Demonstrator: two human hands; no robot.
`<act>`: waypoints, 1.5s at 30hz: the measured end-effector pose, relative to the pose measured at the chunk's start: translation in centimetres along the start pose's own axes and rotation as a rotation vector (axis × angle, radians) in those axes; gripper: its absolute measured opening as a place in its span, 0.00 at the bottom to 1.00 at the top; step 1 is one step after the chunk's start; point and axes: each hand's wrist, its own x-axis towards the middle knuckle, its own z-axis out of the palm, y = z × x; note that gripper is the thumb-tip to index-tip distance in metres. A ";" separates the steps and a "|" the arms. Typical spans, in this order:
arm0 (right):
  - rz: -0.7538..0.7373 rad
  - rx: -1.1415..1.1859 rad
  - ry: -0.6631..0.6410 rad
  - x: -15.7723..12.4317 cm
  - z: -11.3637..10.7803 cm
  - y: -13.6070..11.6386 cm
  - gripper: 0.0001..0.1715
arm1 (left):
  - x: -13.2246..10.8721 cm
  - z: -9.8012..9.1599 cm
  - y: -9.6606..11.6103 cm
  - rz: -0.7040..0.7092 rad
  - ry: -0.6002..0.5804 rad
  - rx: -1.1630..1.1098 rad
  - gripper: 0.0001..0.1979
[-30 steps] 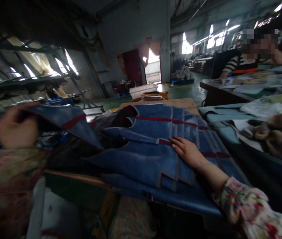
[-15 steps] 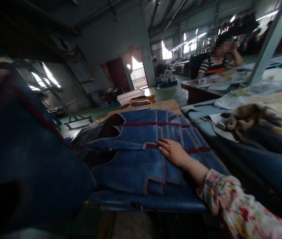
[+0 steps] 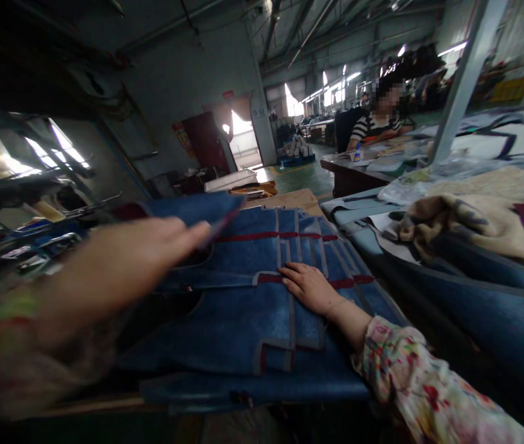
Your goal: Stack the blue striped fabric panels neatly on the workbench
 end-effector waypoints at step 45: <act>-0.216 -0.111 -0.076 1.3 0.8 -4.6 0.33 | -14.7 10.3 -4.2 0.209 -0.513 0.086 0.13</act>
